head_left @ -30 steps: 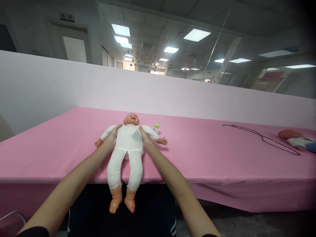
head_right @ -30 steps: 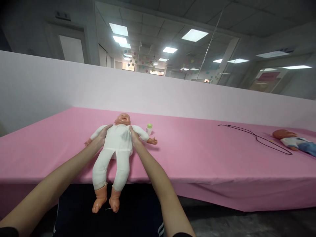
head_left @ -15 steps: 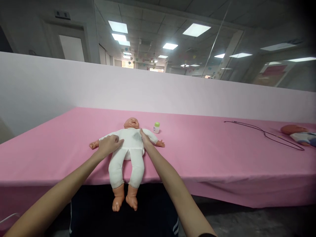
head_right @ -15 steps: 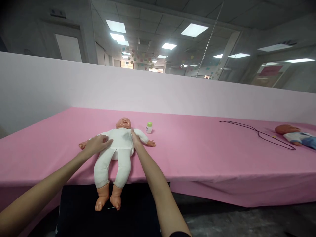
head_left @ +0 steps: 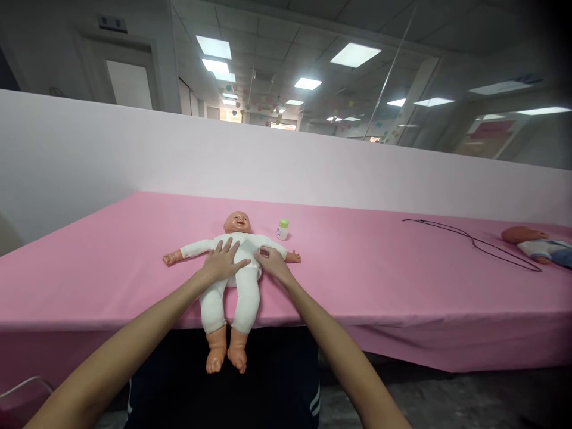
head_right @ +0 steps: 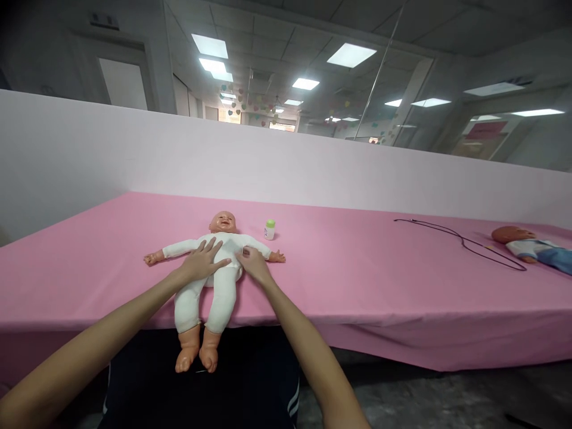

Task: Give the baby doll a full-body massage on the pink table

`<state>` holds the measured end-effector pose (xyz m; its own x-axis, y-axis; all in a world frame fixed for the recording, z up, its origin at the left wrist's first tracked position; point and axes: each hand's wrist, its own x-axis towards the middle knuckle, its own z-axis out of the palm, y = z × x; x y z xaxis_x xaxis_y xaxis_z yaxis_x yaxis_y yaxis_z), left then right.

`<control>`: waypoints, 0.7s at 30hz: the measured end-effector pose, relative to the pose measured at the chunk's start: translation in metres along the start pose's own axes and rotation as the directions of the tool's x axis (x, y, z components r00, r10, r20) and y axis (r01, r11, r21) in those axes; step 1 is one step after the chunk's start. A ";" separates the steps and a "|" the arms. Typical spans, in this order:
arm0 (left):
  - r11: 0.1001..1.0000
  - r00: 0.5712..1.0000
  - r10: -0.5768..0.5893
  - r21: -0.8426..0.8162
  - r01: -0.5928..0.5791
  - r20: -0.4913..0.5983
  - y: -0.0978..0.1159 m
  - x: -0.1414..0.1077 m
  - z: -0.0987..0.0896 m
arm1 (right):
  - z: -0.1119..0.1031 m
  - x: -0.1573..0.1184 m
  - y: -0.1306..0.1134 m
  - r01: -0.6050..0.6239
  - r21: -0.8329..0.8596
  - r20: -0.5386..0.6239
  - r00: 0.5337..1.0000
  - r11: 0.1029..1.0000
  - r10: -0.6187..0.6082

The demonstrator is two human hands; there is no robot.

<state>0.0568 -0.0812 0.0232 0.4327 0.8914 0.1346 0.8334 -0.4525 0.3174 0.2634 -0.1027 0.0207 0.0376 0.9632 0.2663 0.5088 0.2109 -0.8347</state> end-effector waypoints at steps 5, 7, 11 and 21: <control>0.990 0.998 -0.066 0.123 0.067 -0.013 0.013 0.001 0.002 | 0.007 -0.012 0.010 0.220 -0.146 0.041 0.976 0.965 -0.216; 0.988 0.998 -0.032 0.147 0.040 -0.054 0.018 0.003 -0.003 | 0.006 -0.013 0.011 0.298 -0.166 0.085 0.954 0.940 -0.288; 0.995 0.980 0.057 0.091 -0.040 -0.192 0.034 0.020 -0.023 | -0.013 0.000 0.012 0.303 -0.297 0.095 0.953 0.906 -0.287; 0.290 0.943 -0.325 -0.943 0.163 0.063 0.109 0.154 0.007 | -0.087 0.075 0.026 0.069 -0.555 -0.164 0.968 0.829 -0.190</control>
<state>0.2164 0.0068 0.0723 0.1586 0.9867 -0.0353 -0.0121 0.0376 0.9992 0.3545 -0.0397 0.0605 0.0808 0.8649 0.4955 0.9015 0.1485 -0.4064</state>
